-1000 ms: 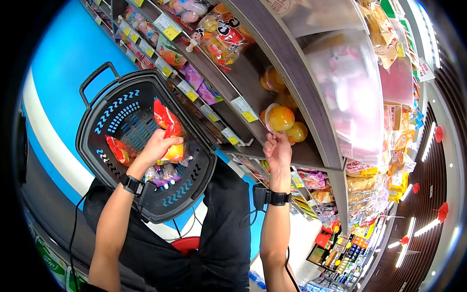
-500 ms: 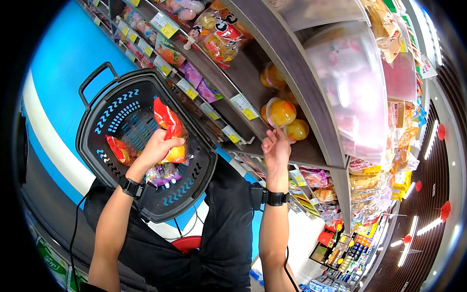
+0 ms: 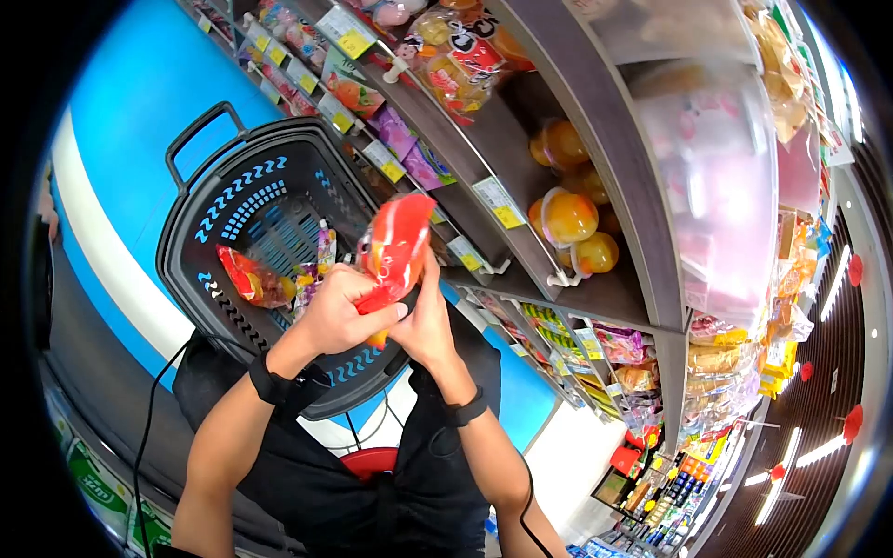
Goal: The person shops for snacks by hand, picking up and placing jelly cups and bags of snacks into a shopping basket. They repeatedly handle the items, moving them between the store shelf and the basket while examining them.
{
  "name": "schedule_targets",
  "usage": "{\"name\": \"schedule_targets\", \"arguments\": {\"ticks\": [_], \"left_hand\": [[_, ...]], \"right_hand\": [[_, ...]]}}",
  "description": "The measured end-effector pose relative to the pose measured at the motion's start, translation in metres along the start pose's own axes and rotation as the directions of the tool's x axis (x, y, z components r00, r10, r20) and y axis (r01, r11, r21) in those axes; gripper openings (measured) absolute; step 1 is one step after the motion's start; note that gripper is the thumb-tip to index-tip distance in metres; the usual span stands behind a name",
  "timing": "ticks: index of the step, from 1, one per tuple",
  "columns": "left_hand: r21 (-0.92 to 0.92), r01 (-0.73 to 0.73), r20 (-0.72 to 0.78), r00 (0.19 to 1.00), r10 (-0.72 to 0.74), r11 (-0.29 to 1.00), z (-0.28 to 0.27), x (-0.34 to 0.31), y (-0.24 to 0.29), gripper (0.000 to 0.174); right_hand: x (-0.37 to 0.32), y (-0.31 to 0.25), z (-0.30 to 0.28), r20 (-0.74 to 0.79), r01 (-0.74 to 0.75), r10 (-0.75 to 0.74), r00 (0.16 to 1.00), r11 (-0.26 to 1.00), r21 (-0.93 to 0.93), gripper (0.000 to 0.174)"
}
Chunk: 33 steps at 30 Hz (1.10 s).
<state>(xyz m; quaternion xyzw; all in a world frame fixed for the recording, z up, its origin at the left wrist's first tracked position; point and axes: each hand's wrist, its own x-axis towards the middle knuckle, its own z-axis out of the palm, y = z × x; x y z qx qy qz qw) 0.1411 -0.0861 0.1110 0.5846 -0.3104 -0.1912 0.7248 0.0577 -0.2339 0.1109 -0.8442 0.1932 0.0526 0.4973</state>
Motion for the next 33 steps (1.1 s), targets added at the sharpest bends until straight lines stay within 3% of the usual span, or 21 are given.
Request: {"name": "schedule_targets", "arguments": {"ticks": [2, 4, 5, 6, 8, 10, 12, 13, 15, 16, 17, 18, 19, 21, 24, 27, 30, 33], "left_hand": [[-0.137, 0.099, 0.012, 0.995, -0.098, 0.986, -0.002, -0.005, 0.0, 0.019], [-0.374, 0.236, 0.019, 0.969, -0.247, 0.897, 0.001, -0.006, 0.004, 0.018], [-0.442, 0.259, 0.037, 0.962, -0.272, 0.859, 0.002, -0.008, 0.007, 0.02], [-0.389, 0.236, 0.048, 0.97, -0.236, 0.891, 0.003, -0.009, 0.008, 0.021], [-0.287, 0.189, 0.072, 0.982, -0.176, 0.939, 0.007, -0.009, 0.01, 0.022], [-0.231, 0.167, 0.227, 0.967, -0.114, 0.959, 0.007, -0.006, 0.018, 0.024], [-0.146, -0.131, 0.108, 0.983, 0.147, 0.981, 0.019, -0.005, 0.016, 0.031], [-0.134, -0.109, 0.153, 0.98, 0.129, 0.985, 0.017, -0.007, 0.015, 0.033], [0.0, -0.233, -0.004, 0.972, 0.233, 0.972, 0.013, -0.007, 0.016, 0.033], [0.108, -0.275, -0.054, 0.958, 0.282, 0.955, 0.009, -0.006, 0.017, 0.033], [0.183, -0.272, -0.07, 0.955, 0.288, 0.945, 0.002, -0.006, 0.02, 0.033], [0.292, -0.262, -0.095, 0.949, 0.3, 0.92, -0.003, -0.005, 0.024, 0.032], [0.245, -0.208, -0.125, 0.962, 0.243, 0.947, -0.005, -0.004, 0.023, 0.031], [0.187, -0.133, -0.166, 0.972, 0.165, 0.973, -0.004, -0.002, 0.018, 0.023], [0.199, -0.045, 0.009, 0.999, 0.044, 0.979, -0.002, -0.004, 0.007, 0.017], [0.228, -0.028, 0.119, 0.993, 0.001, 0.973, 0.007, -0.01, -0.01, 0.011], [0.358, -0.036, 0.24, 0.969, -0.055, 0.933, 0.006, -0.017, -0.018, 0.011], [0.463, -0.135, 0.288, 0.958, -0.005, 0.876, 0.01, -0.017, -0.026, 0.011]], "right_hand": [[0.0, 0.006, 0.013, 0.072, 0.1, -0.109, 0.991, 0.988, 0.116, 0.115], [-0.012, 0.022, 0.018, 0.081, 0.183, -0.187, 0.979, 0.981, 0.059, 0.122], [-0.014, 0.023, 0.023, 0.015, 0.223, -0.225, 0.974, 0.972, 0.075, 0.12], [-0.016, 0.025, 0.031, -0.048, 0.264, -0.261, 0.964, 0.96, 0.092, 0.118], [-0.014, 0.016, 0.045, -0.273, 0.333, -0.258, 0.927, 0.9, 0.28, 0.068], [-0.008, 0.029, 0.044, -0.303, 0.261, -0.121, 0.945, 0.837, 0.48, 0.062], [-0.001, 0.053, 0.036, -0.298, 0.19, 0.021, 0.954, 0.727, 0.66, 0.055], [0.001, 0.065, 0.029, -0.284, 0.154, 0.095, 0.954, 0.657, 0.738, 0.052], [0.005, 0.027, 0.003, -0.235, 0.089, 0.147, 0.961, 0.64, 0.763, 0.043], [0.009, -0.004, -0.008, -0.278, 0.138, 0.097, 0.956, 0.686, 0.714, 0.045], [0.018, -0.018, -0.017, -0.34, 0.172, 0.161, 0.927, 0.622, 0.763, 0.046], [0.025, -0.022, -0.031, -0.323, 0.189, 0.124, 0.938, 0.598, 0.778, 0.045], [0.033, -0.027, -0.046, -0.334, 0.185, 0.139, 0.932, 0.609, 0.771, 0.034], [0.05, -0.043, -0.067, -0.374, 0.196, 0.161, 0.913, 0.63, 0.751, 0.028], [0.075, -0.065, -0.087, -0.398, 0.255, 0.092, 0.913, 0.635, 0.73, 0.022], [0.11, -0.069, -0.107, -0.524, 0.403, 0.005, 0.852, 0.632, 0.662, 0.024], [0.135, -0.085, -0.123, -0.597, 0.353, 0.068, 0.799, 0.751, 0.558, 0.02], [0.147, -0.088, -0.13, -0.677, 0.45, -0.207, 0.707, 0.869, 0.205, 0.02]]}}
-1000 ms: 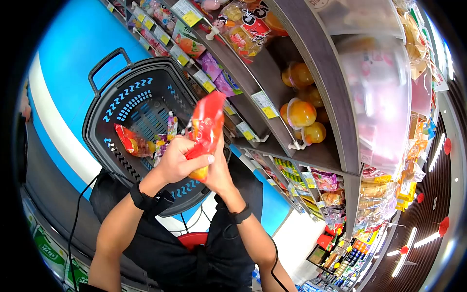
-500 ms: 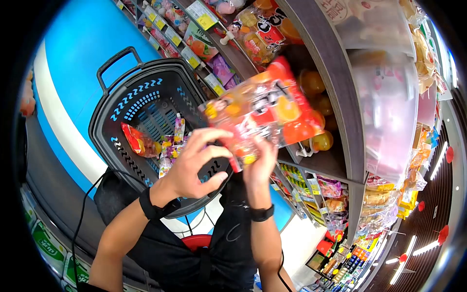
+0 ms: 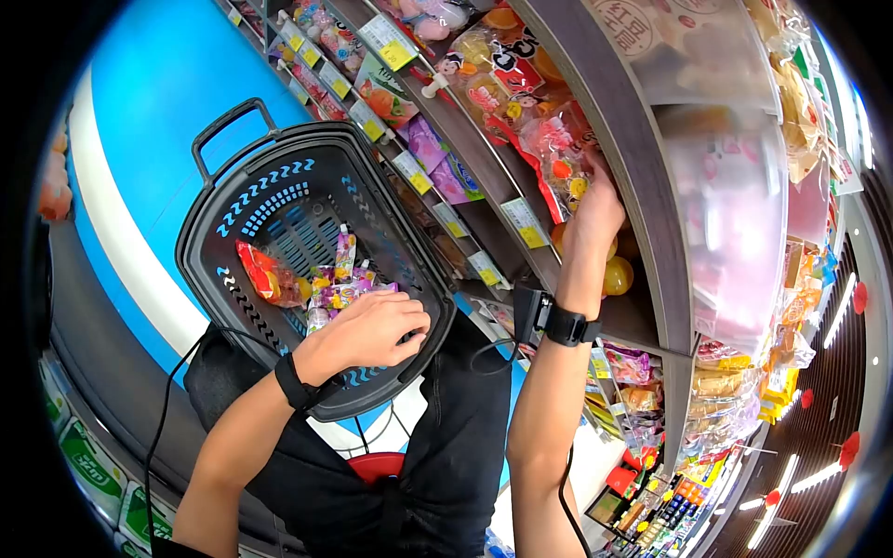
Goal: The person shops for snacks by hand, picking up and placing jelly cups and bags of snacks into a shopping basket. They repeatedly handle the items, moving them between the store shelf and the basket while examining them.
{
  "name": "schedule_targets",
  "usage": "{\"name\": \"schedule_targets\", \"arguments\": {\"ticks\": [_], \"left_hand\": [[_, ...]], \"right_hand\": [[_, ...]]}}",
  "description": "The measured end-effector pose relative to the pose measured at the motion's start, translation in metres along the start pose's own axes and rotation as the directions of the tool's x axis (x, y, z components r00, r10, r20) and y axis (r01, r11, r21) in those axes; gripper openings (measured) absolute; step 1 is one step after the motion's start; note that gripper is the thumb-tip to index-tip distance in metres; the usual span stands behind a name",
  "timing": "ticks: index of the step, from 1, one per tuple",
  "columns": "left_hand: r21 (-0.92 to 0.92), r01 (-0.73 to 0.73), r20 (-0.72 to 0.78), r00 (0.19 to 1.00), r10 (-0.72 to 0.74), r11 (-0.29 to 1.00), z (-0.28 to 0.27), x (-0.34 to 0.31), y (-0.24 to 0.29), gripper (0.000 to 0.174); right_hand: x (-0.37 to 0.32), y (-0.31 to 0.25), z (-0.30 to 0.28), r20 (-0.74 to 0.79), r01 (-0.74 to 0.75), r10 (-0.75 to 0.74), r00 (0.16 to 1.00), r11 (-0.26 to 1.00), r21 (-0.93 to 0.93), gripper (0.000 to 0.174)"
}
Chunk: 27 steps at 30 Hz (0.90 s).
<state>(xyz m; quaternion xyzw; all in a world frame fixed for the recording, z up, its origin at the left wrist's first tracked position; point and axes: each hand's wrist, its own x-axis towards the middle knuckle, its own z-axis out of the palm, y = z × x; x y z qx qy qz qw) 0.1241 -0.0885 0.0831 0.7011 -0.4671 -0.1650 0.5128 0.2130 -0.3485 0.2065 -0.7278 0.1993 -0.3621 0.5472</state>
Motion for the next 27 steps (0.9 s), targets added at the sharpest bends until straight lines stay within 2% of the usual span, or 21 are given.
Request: {"name": "schedule_targets", "arguments": {"ticks": [3, 4, 7, 8, 9, 11, 12, 15, 16, 19, 20, 23, 24, 27], "left_hand": [[0.019, 0.0, -0.011, 1.0, 0.0, 1.0, 0.0, 0.001, -0.004, 0.011], [0.021, -0.001, -0.017, 1.0, 0.001, 1.0, 0.0, 0.0, -0.005, 0.011], [0.025, 0.003, -0.019, 1.0, -0.002, 1.0, -0.003, 0.001, -0.003, 0.011], [0.026, 0.008, -0.008, 1.0, -0.008, 1.0, -0.003, 0.001, -0.002, 0.011], [0.025, 0.011, 0.005, 1.0, -0.011, 1.0, -0.003, 0.002, -0.002, 0.012], [0.043, -0.001, 0.007, 1.0, 0.001, 0.999, 0.001, 0.001, -0.003, 0.01], [0.051, -0.01, 0.008, 1.0, 0.009, 0.999, 0.002, 0.001, -0.003, 0.009], [0.064, 0.009, 0.014, 1.0, -0.01, 0.998, 0.003, 0.0, -0.002, 0.009], [0.065, 0.005, 0.004, 1.0, -0.006, 0.998, 0.002, 0.0, -0.002, 0.009], [0.059, -0.001, -0.044, 0.999, 0.003, 0.998, -0.001, 0.003, -0.002, 0.008], [0.049, -0.004, -0.066, 0.998, 0.007, 0.999, -0.001, 0.004, -0.001, 0.008], [0.041, 0.009, -0.067, 0.998, -0.006, 0.999, -0.002, 0.004, -0.001, 0.007], [0.041, 0.01, -0.063, 0.998, -0.008, 0.999, -0.002, 0.003, -0.001, 0.007], [0.04, 0.017, -0.05, 0.999, -0.015, 0.999, -0.003, 0.003, -0.001, 0.007]], "right_hand": [[-0.006, -0.012, 0.0, -0.028, -0.003, -0.002, 1.0, 0.981, -0.192, 0.022], [0.002, 0.0, -0.008, 0.009, 0.057, -0.057, 0.998, 0.95, -0.306, 0.023], [-0.002, 0.018, -0.015, 0.006, 0.061, -0.062, 0.998, 0.948, -0.314, 0.026], [-0.002, 0.022, -0.015, 0.065, 0.176, -0.163, 0.984, 0.89, -0.42, 0.029], [-0.002, 0.027, -0.014, 0.085, 0.178, -0.157, 0.984, 0.879, -0.442, 0.03], [0.005, 0.038, -0.009, 0.095, 0.276, -0.286, 0.953, 0.704, -0.654, 0.028], [0.007, 0.043, -0.009, 0.135, 0.358, -0.401, 0.906, 0.556, -0.75, 0.028], [-0.001, 0.04, -0.001, 0.04, 0.286, -0.402, 0.915, 0.575, -0.766, 0.028], [-0.005, 0.036, 0.0, 0.027, 0.281, -0.344, 0.939, 0.718, -0.637, 0.041], [-0.027, 0.021, 0.01, -0.027, 0.159, -0.29, 0.957, 0.598, -0.786, 0.045], [-0.039, 0.006, 0.021, -0.059, 0.086, -0.326, 0.944, 0.413, -0.907, 0.051], [-0.041, 0.01, 0.016, -0.024, 0.13, -0.255, 0.967, 0.57, -0.811, 0.07], [-0.044, 0.009, 0.015, 0.021, 0.143, -0.239, 0.971, 0.507, -0.85, 0.084], [-0.043, 0.001, 0.011, 0.142, 0.189, -0.137, 0.98, 0.452, -0.871, 0.083]]}}
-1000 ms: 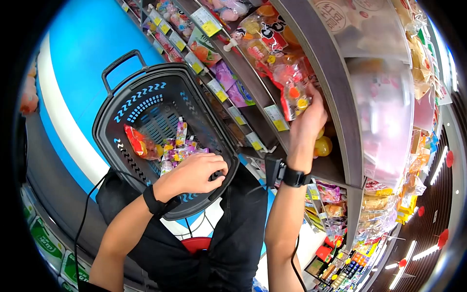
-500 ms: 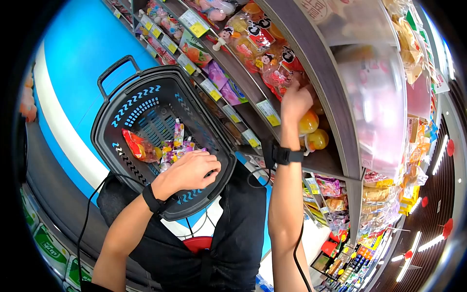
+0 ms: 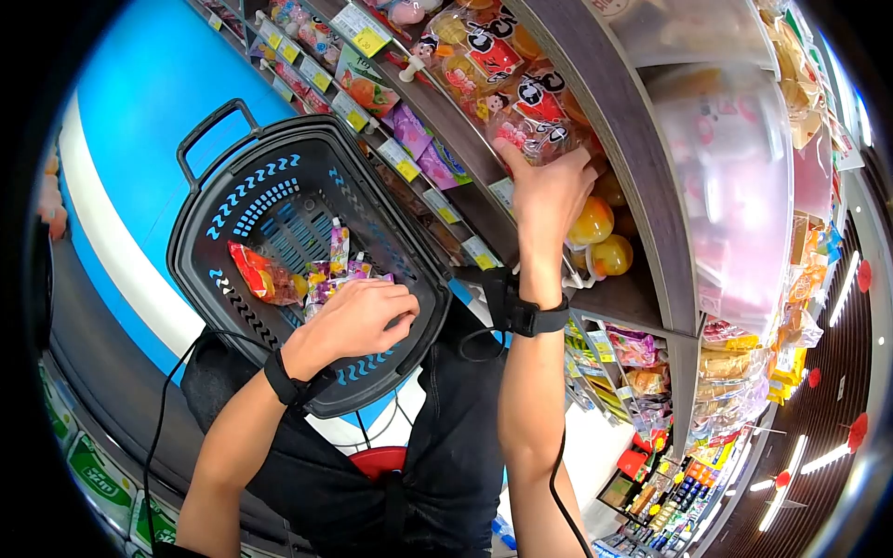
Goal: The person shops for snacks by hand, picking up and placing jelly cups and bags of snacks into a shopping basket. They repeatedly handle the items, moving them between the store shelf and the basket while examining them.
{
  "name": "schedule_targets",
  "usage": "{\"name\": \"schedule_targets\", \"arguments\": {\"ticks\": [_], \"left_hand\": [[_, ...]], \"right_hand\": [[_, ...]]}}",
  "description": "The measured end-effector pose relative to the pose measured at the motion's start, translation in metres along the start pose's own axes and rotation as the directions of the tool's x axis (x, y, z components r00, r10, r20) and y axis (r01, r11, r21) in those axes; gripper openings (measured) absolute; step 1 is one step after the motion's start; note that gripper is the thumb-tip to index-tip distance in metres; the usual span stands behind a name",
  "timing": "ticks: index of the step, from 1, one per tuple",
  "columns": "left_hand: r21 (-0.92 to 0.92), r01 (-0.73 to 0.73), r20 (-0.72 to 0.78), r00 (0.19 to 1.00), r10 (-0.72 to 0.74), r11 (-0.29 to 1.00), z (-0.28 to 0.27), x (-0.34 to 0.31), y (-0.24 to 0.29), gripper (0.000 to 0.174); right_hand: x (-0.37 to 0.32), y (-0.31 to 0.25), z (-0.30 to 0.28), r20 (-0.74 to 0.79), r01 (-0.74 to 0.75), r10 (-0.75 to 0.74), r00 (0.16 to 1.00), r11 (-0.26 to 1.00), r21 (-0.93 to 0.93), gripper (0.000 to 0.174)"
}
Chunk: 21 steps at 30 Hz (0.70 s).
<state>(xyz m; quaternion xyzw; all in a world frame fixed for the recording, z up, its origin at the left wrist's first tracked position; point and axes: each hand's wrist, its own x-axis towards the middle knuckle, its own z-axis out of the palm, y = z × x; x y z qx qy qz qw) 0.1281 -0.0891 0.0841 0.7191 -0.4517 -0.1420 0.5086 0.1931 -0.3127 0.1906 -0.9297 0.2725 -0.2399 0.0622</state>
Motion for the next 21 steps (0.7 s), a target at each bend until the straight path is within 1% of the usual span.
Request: {"name": "schedule_targets", "arguments": {"ticks": [3, 6, 7, 10, 11, 14, 15, 16, 18, 19, 20, 21], "left_hand": [[0.001, 0.004, -0.003, 1.0, -0.004, 1.0, 0.004, 0.001, -0.002, 0.007], [-0.01, 0.003, -0.015, 1.0, -0.003, 1.0, 0.004, 0.0, -0.001, 0.007], [-0.011, 0.006, -0.026, 1.0, -0.006, 1.0, 0.003, 0.001, -0.002, 0.007], [0.009, 0.011, -0.025, 1.0, -0.011, 1.0, 0.001, 0.0, -0.002, 0.007], [0.005, 0.018, -0.025, 1.0, -0.018, 1.0, 0.001, 0.0, -0.001, 0.007], [0.001, 0.027, -0.03, 0.999, -0.027, 1.0, 0.0, 0.002, -0.003, 0.007], [0.004, 0.031, -0.032, 0.999, -0.031, 1.0, 0.0, 0.001, -0.004, 0.007], [0.007, 0.037, -0.033, 0.999, -0.037, 0.999, -0.001, 0.0, -0.005, 0.007], [0.021, 0.041, -0.031, 0.999, -0.041, 0.999, -0.003, 0.0, -0.006, 0.007], [0.028, 0.046, -0.03, 0.999, -0.045, 0.999, -0.004, 0.0, -0.006, 0.007], [0.019, 0.053, -0.029, 0.998, -0.053, 0.998, -0.005, 0.001, -0.008, 0.007], [0.013, 0.061, -0.026, 0.998, -0.06, 0.998, -0.006, 0.001, -0.009, 0.007]], "right_hand": [[0.013, 0.006, 0.004, 0.123, -0.099, 0.114, 0.986, 0.987, -0.125, 0.083], [0.002, 0.017, 0.023, -0.041, -0.089, 0.088, 0.995, 0.995, -0.035, 0.08], [-0.006, 0.022, 0.026, -0.049, -0.073, 0.072, 0.996, 0.997, -0.021, 0.079], [-0.022, 0.022, 0.03, -0.137, 0.012, -0.006, 0.99, 0.999, 0.046, 0.078], [-0.028, 0.02, 0.031, -0.155, 0.011, -0.003, 0.988, 0.999, 0.052, 0.073], [-0.051, 0.011, 0.012, -0.128, 0.118, -0.091, 0.988, 0.968, 0.223, 0.066], [-0.062, 0.013, 0.0, -0.116, 0.17, -0.148, 0.982, 0.963, 0.209, 0.059], [-0.069, 0.018, -0.011, -0.153, 0.238, -0.221, 0.963, 0.965, 0.105, 0.053], [-0.073, 0.045, -0.024, -0.199, 0.228, -0.219, 0.955, 0.973, 0.024, 0.053], [-0.071, 0.058, -0.027, -0.249, 0.223, -0.211, 0.945, 0.975, 0.017, 0.055], [-0.067, 0.074, -0.031, -0.233, 0.272, -0.277, 0.932, 0.961, -0.054, 0.066], [-0.062, 0.083, -0.036, -0.186, 0.273, -0.286, 0.94, 0.958, -0.093, 0.073]]}}
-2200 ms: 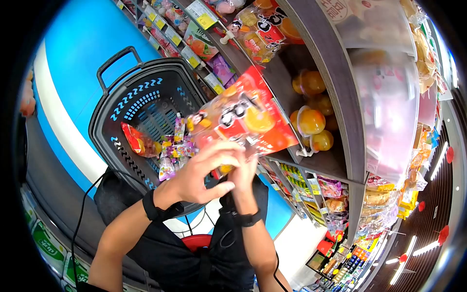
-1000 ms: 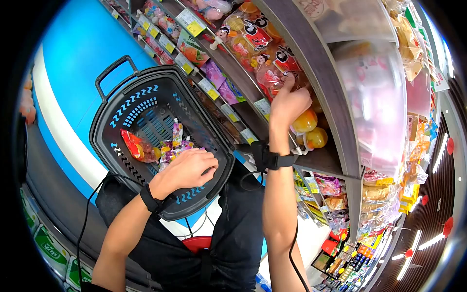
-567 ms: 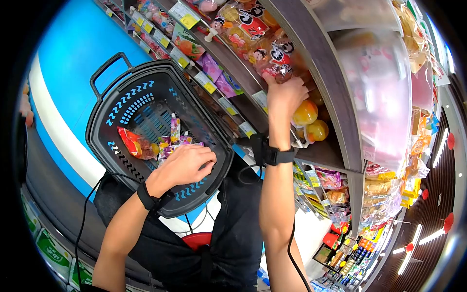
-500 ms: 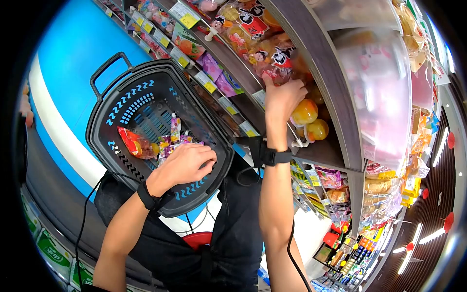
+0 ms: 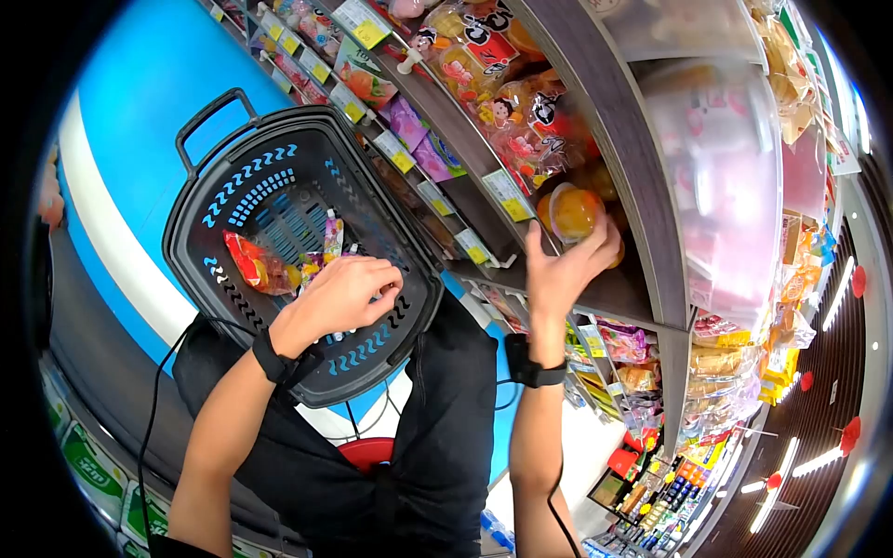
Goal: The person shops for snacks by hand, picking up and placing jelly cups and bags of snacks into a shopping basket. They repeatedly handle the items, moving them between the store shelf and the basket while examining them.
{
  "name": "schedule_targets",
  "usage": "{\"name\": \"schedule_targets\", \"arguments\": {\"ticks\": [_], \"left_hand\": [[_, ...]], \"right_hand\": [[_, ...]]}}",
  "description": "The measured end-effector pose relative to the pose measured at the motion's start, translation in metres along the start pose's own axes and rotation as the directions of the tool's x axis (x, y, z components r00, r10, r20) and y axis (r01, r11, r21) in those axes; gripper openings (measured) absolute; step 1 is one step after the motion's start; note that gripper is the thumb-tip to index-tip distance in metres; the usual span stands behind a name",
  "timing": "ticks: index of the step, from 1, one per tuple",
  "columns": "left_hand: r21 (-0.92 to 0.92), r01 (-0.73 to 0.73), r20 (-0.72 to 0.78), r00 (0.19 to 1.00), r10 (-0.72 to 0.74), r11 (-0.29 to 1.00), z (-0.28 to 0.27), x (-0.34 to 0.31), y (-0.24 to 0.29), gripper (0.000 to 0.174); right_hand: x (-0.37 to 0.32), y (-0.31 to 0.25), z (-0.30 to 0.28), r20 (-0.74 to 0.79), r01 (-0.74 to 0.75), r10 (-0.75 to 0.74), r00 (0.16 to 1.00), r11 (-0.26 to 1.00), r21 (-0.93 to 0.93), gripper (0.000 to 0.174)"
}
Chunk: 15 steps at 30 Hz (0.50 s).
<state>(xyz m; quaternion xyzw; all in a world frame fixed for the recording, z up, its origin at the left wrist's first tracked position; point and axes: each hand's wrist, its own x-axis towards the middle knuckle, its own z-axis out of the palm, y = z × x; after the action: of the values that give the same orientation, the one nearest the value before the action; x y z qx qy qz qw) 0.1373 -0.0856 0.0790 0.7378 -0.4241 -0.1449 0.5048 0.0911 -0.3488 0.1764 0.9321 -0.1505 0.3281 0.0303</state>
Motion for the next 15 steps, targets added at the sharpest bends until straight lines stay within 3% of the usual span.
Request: {"name": "schedule_targets", "arguments": {"ticks": [4, 7, 11, 12, 15], "left_hand": [[0.042, 0.029, 0.021, 0.999, -0.03, 0.999, 0.002, 0.002, -0.008, 0.008], [0.028, 0.055, 0.025, 0.998, -0.056, 0.998, 0.005, 0.004, 0.0, 0.011], [-0.135, 0.114, -0.043, 0.992, -0.12, 0.984, 0.023, 0.006, 0.021, 0.012], [-0.202, 0.108, -0.059, 0.991, -0.123, 0.973, 0.029, 0.009, 0.029, 0.012], [-0.311, 0.078, -0.121, 0.985, -0.121, 0.947, 0.037, 0.023, 0.063, 0.019]], "right_hand": [[0.017, 0.03, -0.01, 0.289, -0.01, -0.003, 0.957, 0.999, 0.042, 0.085], [0.022, 0.038, -0.01, 0.383, -0.023, -0.01, 0.924, 0.996, 0.082, 0.083], [0.02, 0.038, -0.013, 0.357, -0.041, -0.006, 0.934, 0.992, 0.123, 0.074], [0.019, 0.039, -0.013, 0.302, 0.025, -0.067, 0.951, 0.99, 0.14, 0.07], [0.003, 0.034, -0.027, 0.189, -0.11, 0.03, 0.981, 0.898, 0.425, 0.068]]}}
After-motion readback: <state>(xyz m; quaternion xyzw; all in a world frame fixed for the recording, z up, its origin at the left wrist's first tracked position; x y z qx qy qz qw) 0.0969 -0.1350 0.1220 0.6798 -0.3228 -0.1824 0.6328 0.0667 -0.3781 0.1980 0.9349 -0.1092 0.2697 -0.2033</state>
